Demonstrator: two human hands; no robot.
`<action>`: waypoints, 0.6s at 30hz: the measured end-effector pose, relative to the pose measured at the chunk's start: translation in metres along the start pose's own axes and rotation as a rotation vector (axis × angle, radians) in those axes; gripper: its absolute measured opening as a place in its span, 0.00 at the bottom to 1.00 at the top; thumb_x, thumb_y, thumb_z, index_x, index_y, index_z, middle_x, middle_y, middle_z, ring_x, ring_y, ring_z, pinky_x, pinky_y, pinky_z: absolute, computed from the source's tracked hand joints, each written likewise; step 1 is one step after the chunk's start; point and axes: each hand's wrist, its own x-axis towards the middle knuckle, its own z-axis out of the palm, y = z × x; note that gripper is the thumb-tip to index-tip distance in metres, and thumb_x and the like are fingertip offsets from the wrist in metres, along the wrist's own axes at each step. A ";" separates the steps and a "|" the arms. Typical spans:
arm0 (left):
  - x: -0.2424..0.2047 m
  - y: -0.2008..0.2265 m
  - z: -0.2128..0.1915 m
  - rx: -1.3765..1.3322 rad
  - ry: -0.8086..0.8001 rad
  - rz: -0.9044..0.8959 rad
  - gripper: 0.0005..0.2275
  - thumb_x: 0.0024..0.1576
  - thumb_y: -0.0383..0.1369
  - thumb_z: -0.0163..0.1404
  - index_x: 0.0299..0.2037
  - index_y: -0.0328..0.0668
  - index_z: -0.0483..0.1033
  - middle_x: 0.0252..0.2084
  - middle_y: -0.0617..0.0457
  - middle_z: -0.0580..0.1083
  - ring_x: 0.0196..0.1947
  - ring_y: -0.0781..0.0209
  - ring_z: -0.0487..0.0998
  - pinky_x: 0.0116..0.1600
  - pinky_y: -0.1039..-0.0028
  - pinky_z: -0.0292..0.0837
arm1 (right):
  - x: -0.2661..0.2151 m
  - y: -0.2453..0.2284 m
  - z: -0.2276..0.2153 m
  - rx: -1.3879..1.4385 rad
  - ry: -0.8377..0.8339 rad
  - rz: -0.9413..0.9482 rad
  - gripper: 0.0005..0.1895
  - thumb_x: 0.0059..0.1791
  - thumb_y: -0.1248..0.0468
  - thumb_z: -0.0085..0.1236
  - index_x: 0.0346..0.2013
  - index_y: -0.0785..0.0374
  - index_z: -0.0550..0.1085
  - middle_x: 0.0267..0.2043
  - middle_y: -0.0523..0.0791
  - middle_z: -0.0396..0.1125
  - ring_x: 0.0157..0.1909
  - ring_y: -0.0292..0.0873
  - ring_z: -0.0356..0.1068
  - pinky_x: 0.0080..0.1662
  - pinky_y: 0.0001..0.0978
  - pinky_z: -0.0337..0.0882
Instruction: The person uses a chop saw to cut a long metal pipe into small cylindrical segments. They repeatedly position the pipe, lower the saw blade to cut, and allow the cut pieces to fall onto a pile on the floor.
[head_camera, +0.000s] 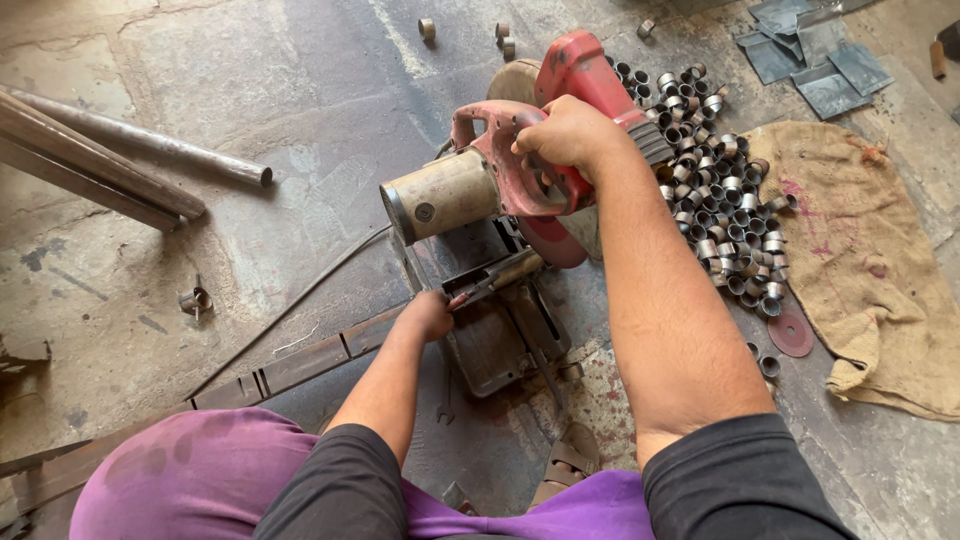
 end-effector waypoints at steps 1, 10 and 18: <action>0.001 0.006 -0.002 0.007 0.004 -0.005 0.12 0.51 0.27 0.50 0.43 0.36 0.83 0.48 0.36 0.79 0.52 0.39 0.79 0.57 0.59 0.74 | 0.001 0.000 0.000 0.010 -0.003 0.001 0.17 0.40 0.63 0.64 0.41 0.68 0.79 0.36 0.49 0.76 0.37 0.44 0.75 0.41 0.40 0.73; -0.019 0.040 -0.020 0.007 0.037 -0.212 0.14 0.55 0.29 0.52 0.51 0.40 0.81 0.56 0.39 0.76 0.58 0.42 0.77 0.60 0.59 0.74 | -0.006 0.012 0.004 -0.059 0.035 -0.082 0.14 0.40 0.63 0.64 0.38 0.68 0.80 0.30 0.46 0.75 0.31 0.42 0.74 0.37 0.38 0.73; -0.033 0.055 -0.029 -0.041 0.042 -0.285 0.18 0.63 0.45 0.49 0.54 0.41 0.79 0.58 0.40 0.75 0.60 0.41 0.75 0.60 0.57 0.73 | -0.026 0.019 0.012 -0.143 0.073 -0.065 0.11 0.42 0.63 0.58 0.34 0.69 0.79 0.24 0.49 0.73 0.25 0.44 0.74 0.31 0.39 0.73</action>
